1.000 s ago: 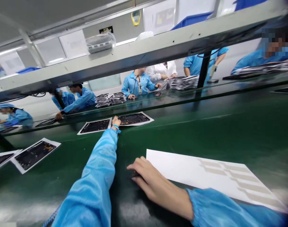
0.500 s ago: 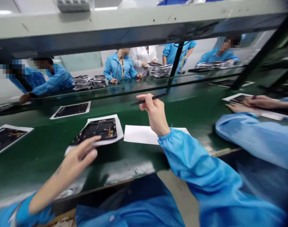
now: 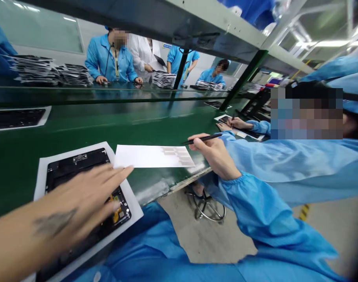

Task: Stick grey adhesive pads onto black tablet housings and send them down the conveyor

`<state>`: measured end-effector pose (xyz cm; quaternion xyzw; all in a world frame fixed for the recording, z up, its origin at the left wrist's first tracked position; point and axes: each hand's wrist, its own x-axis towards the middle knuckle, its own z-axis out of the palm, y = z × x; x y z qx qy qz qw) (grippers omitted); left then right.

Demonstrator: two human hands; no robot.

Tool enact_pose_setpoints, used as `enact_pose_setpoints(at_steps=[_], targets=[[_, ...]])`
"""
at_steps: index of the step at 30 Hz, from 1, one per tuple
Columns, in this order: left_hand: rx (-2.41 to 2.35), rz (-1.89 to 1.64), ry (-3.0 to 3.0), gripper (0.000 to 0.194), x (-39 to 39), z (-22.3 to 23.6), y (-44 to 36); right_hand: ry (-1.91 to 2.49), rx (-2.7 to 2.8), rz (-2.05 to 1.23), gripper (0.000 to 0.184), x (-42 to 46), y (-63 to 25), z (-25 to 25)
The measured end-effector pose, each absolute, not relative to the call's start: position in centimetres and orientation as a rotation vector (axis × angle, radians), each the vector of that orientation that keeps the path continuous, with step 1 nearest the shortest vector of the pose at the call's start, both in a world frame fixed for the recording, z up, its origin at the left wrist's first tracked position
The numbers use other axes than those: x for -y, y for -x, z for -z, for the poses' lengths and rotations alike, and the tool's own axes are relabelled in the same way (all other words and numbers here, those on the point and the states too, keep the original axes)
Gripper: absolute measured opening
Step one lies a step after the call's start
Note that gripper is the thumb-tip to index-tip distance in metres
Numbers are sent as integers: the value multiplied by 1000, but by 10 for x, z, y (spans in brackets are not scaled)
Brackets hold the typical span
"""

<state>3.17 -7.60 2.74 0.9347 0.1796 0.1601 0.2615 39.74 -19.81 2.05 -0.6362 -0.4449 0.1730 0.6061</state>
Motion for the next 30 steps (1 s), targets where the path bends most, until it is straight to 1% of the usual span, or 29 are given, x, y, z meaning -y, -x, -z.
enact_pose_setpoints(at_steps=[3,4,7,10,13,17,30], targets=[[-228,-333,-2728,51,39,-48,-104,1612,1077,-523,45,208,-412,-12],[-173,-230,-2759,48,33,-49,-129,1641,1097,-542,47,209,-415,-11],[-55,-117,-2819,43,38,-37,-194,1689,1122,-582,53,208,-421,-11],[158,-74,-2814,50,57,-14,-229,1708,1135,-637,52,212,-427,-13],[251,-20,-2779,57,69,6,-236,1740,1193,-663,51,219,-433,-11],[199,-10,-2723,59,71,20,-232,1761,1242,-681,50,222,-435,-9],[166,-156,-2803,51,80,22,-235,1882,1140,-774,55,214,-435,-14]])
